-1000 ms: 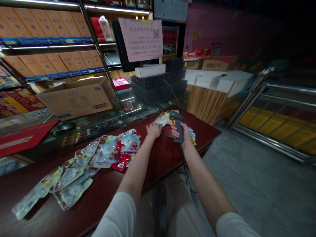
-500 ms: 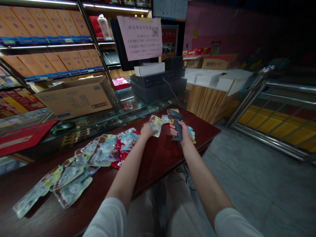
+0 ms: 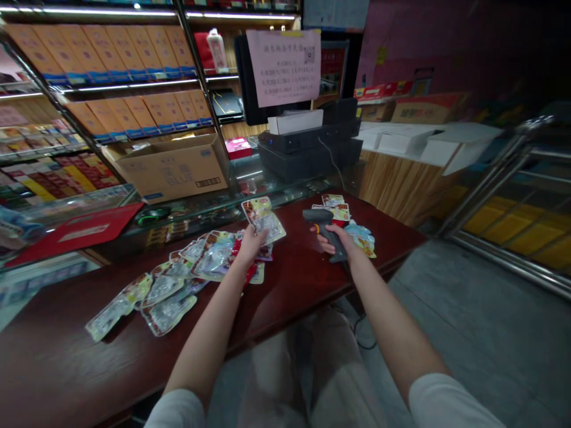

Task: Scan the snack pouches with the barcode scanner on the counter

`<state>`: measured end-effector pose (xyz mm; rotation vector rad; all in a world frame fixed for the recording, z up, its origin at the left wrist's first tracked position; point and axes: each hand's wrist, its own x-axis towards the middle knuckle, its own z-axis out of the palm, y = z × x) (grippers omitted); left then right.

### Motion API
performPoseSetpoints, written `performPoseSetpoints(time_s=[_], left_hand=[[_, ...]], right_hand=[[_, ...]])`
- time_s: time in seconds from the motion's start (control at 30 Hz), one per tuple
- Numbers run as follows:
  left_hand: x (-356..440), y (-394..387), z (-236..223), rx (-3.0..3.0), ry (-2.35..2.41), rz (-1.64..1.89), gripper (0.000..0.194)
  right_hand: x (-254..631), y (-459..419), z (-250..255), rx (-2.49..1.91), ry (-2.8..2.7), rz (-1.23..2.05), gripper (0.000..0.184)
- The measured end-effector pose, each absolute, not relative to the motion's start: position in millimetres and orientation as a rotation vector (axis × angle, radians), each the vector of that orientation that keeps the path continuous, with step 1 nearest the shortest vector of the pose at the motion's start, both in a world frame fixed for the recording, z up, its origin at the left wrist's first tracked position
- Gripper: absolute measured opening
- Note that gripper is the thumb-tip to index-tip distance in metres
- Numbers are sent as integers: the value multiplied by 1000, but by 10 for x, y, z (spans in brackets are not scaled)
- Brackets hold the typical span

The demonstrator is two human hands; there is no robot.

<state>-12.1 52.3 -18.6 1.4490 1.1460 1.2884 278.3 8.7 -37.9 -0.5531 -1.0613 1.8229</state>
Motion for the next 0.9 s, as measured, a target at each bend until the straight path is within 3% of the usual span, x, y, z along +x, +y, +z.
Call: performPoseSetpoints(time_s=[0.63, 0.77, 0.9], left_hand=[[-172, 418, -148, 1648, 1391, 1278, 18], [-182, 368, -74, 1695, 1587, 1233, 25], [-337, 265, 103, 1803, 1873, 1140, 58]], right_hand=[[2738, 48, -391, -709, -1169, 1887, 30], [2764, 47, -375, -680, -1163, 1871, 36], [2810, 48, -342, -624, -1120, 1854, 38]])
